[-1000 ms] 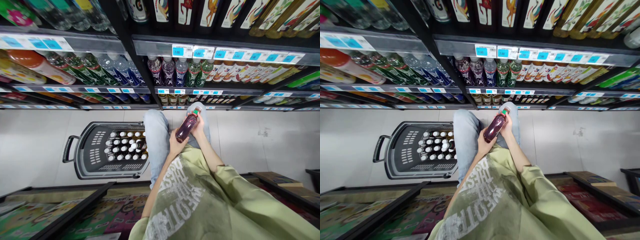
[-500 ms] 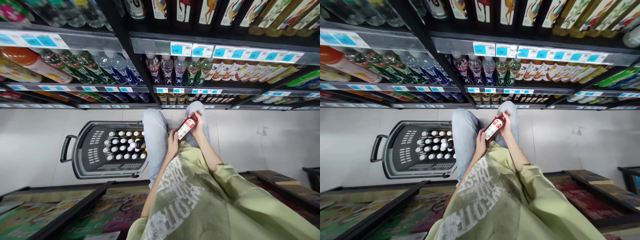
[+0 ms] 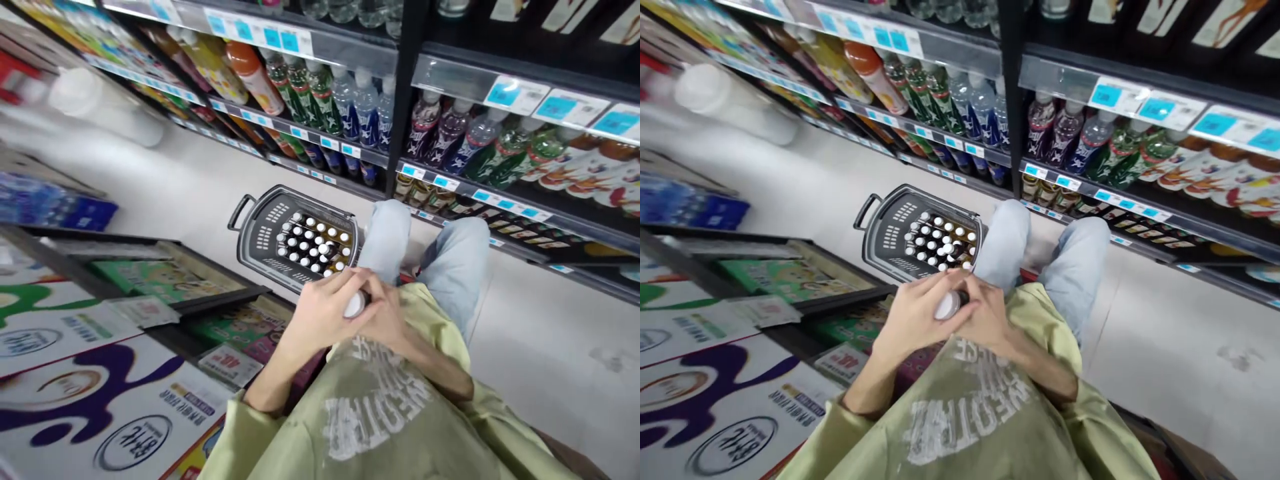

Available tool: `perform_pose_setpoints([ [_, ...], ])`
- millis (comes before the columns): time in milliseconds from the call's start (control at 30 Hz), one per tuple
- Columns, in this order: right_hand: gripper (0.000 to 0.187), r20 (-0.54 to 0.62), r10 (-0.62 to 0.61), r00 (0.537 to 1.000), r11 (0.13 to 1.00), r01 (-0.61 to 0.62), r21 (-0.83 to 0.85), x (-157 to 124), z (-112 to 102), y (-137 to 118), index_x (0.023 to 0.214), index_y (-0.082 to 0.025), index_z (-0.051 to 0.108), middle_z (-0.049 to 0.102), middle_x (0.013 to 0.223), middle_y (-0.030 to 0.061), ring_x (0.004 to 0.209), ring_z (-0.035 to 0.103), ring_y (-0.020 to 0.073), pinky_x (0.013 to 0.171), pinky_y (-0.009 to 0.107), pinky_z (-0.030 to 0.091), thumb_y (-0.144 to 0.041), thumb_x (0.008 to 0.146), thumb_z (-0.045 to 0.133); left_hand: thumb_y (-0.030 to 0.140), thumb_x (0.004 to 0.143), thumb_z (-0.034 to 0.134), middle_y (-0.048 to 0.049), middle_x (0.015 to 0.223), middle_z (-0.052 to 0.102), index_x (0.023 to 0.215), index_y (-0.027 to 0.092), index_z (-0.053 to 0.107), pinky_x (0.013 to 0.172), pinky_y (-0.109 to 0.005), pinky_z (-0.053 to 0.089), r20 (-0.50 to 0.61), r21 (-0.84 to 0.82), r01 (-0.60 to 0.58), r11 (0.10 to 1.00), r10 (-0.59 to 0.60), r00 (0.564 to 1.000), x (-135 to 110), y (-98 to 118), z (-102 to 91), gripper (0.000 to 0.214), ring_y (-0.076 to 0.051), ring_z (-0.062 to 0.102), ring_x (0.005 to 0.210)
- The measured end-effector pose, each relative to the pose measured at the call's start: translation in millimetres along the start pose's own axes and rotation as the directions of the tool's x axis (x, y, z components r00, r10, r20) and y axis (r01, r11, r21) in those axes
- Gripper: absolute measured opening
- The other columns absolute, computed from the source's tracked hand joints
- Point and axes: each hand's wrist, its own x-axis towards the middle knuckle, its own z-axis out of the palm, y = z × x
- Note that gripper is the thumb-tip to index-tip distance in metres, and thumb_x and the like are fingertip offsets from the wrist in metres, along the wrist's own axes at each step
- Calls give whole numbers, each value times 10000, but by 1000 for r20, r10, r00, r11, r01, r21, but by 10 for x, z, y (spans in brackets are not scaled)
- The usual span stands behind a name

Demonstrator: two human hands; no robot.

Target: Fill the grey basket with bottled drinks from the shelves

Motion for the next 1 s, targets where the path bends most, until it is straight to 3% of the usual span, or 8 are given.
perform_pose_setpoints([
  [100, 695, 116, -95, 989, 993, 103, -64, 65, 200, -22, 1426, -321, 591, 721, 1293, 76, 1235, 677, 331, 1129, 512, 536, -284, 773, 825, 349, 953, 624, -13, 796, 714, 1029, 279, 742, 659, -285, 552, -52, 119, 67, 991, -61, 997, -191, -279, -131, 157, -183, 678, 655],
  [167, 752, 143, -165, 976, 977, 182, -114, 108, 96, 3, 1499, -317, 526, 654, 1437, 80, 1363, 600, 318, 1189, 514, 485, -332, 814, 835, 319, 953, 587, -9, 715, 678, 886, 253, 718, 622, -282, 506, -152, 199, 178, 964, -149, 977, -310, -542, -161, 161, -174, 642, 610],
  [333, 399, -59, -122, 991, 927, 92, -364, 5, -670, 287, 1353, -282, 649, 704, 1335, 84, 1230, 661, 273, 1127, 480, 510, -380, 969, 695, 354, 971, 543, -64, 810, 697, 836, 205, 674, 679, -313, 454, -332, 362, 510, 781, -403, 853, -486, -1344, 7, 240, -216, 659, 725],
  [467, 315, -173, -86, 981, 852, -17, -523, -298, -1274, 608, 1222, -246, 716, 751, 1210, 95, 1094, 704, 268, 1037, 470, 551, -441, 981, 664, 367, 984, 522, -118, 1011, 732, 969, 174, 703, 761, -336, 449, -260, 408, 607, 683, -550, 794, -502, -2022, 413, 266, -265, 689, 879],
  [567, 329, -216, -63, 974, 806, -78, -587, -569, -1551, 763, 1195, -246, 728, 762, 1187, 97, 1074, 715, 279, 1021, 487, 557, -483, 981, 654, 372, 999, 514, -142, 1059, 730, 1025, 158, 717, 780, -342, 441, -171, 417, 639, 646, -635, 753, -512, -2411, 777, 297, -285, 689, 924],
  [767, 280, -323, -7, 946, 813, -183, -553, -936, -1634, 822, 1115, -242, 750, 786, 1133, 92, 1003, 743, 273, 946, 460, 579, -471, 969, 681, 361, 1026, 483, -195, 1154, 698, 1051, 123, 709, 782, -336, 424, -43, 385, 665, 640, -707, 706, -438, -2714, 1309, 329, -293, 672, 963],
  [900, 224, -347, -30, 937, 840, -165, -517, -960, -1537, 748, 1053, -240, 755, 794, 1068, 82, 981, 747, 265, 932, 447, 584, -434, 981, 670, 395, 1042, 456, -199, 1152, 686, 1063, 124, 686, 801, -337, 423, -109, 368, 700, 612, -720, 686, -419, -2766, 1426, 357, -293, 659, 977],
  [1000, 187, -339, -48, 939, 857, -136, -497, -930, -1481, 710, 1022, -245, 755, 793, 1046, 78, 986, 745, 263, 940, 445, 587, -406, 985, 666, 384, 1056, 411, -212, 1128, 687, 1083, 111, 667, 822, -352, 429, -197, 366, 758, 540, -751, 630, -554, -2745, 1489, 375, -309, 659, 1000],
])
